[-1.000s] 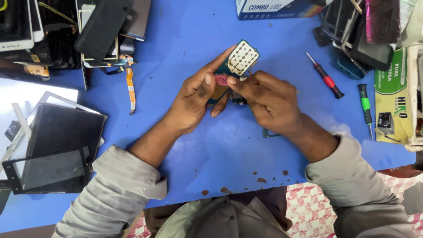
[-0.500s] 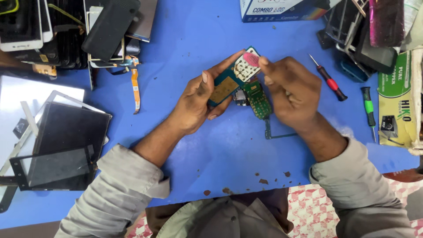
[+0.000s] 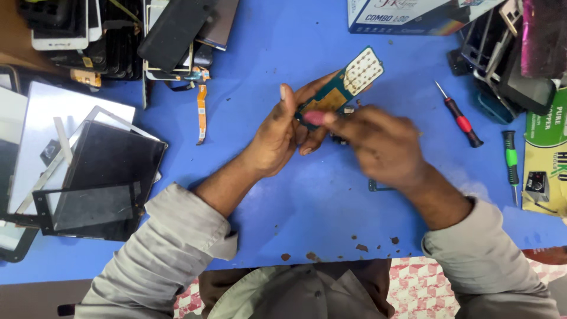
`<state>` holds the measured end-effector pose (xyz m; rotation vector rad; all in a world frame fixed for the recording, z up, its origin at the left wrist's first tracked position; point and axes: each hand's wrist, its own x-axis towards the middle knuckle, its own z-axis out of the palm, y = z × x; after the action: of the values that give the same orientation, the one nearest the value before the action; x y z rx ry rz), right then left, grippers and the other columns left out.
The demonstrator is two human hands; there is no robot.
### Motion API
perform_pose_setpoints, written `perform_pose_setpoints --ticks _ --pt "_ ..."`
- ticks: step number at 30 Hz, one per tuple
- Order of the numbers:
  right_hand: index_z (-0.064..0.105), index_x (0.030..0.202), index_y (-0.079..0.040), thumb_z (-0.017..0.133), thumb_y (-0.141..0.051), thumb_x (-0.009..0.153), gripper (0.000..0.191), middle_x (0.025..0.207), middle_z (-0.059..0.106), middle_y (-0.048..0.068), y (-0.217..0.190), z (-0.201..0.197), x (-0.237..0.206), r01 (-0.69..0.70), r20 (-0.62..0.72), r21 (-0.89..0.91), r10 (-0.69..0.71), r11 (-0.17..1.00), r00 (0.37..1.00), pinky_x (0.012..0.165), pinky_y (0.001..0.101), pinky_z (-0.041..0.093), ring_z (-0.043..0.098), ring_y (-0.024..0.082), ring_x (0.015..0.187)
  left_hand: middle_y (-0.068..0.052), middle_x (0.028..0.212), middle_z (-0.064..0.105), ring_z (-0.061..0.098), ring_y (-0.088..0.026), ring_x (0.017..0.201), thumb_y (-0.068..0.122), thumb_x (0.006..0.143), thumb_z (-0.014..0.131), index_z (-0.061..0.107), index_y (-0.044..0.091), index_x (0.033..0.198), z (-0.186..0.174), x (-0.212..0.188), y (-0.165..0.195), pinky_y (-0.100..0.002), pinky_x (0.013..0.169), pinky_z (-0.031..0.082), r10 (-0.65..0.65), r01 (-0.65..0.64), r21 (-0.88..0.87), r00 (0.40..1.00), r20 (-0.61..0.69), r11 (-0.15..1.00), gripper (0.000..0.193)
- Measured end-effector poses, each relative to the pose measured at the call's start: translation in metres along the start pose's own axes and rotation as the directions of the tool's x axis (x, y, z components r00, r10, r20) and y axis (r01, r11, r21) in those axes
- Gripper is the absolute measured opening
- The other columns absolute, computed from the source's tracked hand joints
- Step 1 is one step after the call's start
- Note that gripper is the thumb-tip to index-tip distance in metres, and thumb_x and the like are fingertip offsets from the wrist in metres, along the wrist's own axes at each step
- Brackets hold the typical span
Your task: The person holds a disassembled mobile phone motherboard and keypad board at a repair bench and scrubs them with a pink toothbrush, turning the boards over to clean different sides. They then set the brush down and manipulate the boards by hand, aligning and pressing components together.
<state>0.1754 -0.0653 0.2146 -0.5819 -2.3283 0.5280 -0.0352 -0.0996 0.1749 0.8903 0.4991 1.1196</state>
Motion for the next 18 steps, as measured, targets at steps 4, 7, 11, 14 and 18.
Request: perform_pose_setpoints --ticks 4,7,11,14,18 --pt "0.068 0.132 -0.003 0.059 0.018 0.094 0.044 0.093 0.067 0.012 0.0033 0.0015 -0.0047 -0.054 -0.062 -0.002 0.054 0.999 0.997 0.062 0.0319 0.051 0.060 0.021 0.071 -0.003 0.106 0.058 0.041 -0.009 0.063 0.085 0.094 0.028 0.031 0.004 0.164 0.0011 -0.0021 0.0006 -0.023 0.056 0.035 0.007 -0.007 0.094 1.000 -0.001 0.996 0.106" --pt "0.070 0.130 -0.003 0.061 0.016 0.092 0.044 0.091 0.064 0.012 0.0066 0.0030 -0.0074 -0.017 0.001 0.019 0.017 1.000 1.000 0.065 0.0325 0.053 0.063 0.021 0.074 -0.001 0.134 0.063 0.042 -0.009 0.067 0.082 0.093 0.029 0.032 0.004 0.164 -0.0007 0.0004 -0.0005 -0.022 0.056 0.035 0.007 -0.005 0.082 1.000 -0.026 0.997 0.105" --pt "0.070 0.128 -0.005 0.061 0.018 0.097 0.040 0.094 0.066 0.011 0.0093 0.0046 -0.0084 -0.048 -0.085 -0.047 0.044 0.998 0.995 0.065 0.0300 0.054 0.067 0.019 0.074 -0.004 0.105 0.059 0.046 -0.009 0.065 0.086 0.094 0.025 0.033 0.006 0.164 -0.0018 -0.0004 -0.0045 -0.022 0.058 0.038 -0.027 0.030 0.191 0.999 -0.021 0.981 0.107" --pt "0.065 0.137 -0.004 0.060 0.016 0.101 0.041 0.108 0.069 0.015 0.0093 0.0054 -0.0083 -0.008 -0.087 0.076 0.015 0.997 0.996 0.071 0.0302 0.056 0.068 0.020 0.081 -0.004 0.111 0.060 0.047 -0.010 0.069 0.086 0.093 0.025 0.034 0.005 0.165 -0.0009 -0.0005 -0.0073 -0.025 0.061 0.041 -0.019 0.020 0.158 1.000 -0.009 0.987 0.108" --pt "0.070 0.129 -0.004 0.061 0.016 0.089 0.046 0.088 0.063 0.012 0.0079 0.0062 -0.0097 0.005 0.057 0.029 -0.007 1.000 0.998 0.064 0.0341 0.052 0.062 0.020 0.070 -0.002 0.125 0.067 0.053 -0.010 0.084 0.087 0.093 0.023 0.036 0.004 0.164 -0.0043 -0.0010 -0.0060 -0.026 0.068 0.045 0.004 -0.006 0.164 1.000 0.015 0.986 0.110"
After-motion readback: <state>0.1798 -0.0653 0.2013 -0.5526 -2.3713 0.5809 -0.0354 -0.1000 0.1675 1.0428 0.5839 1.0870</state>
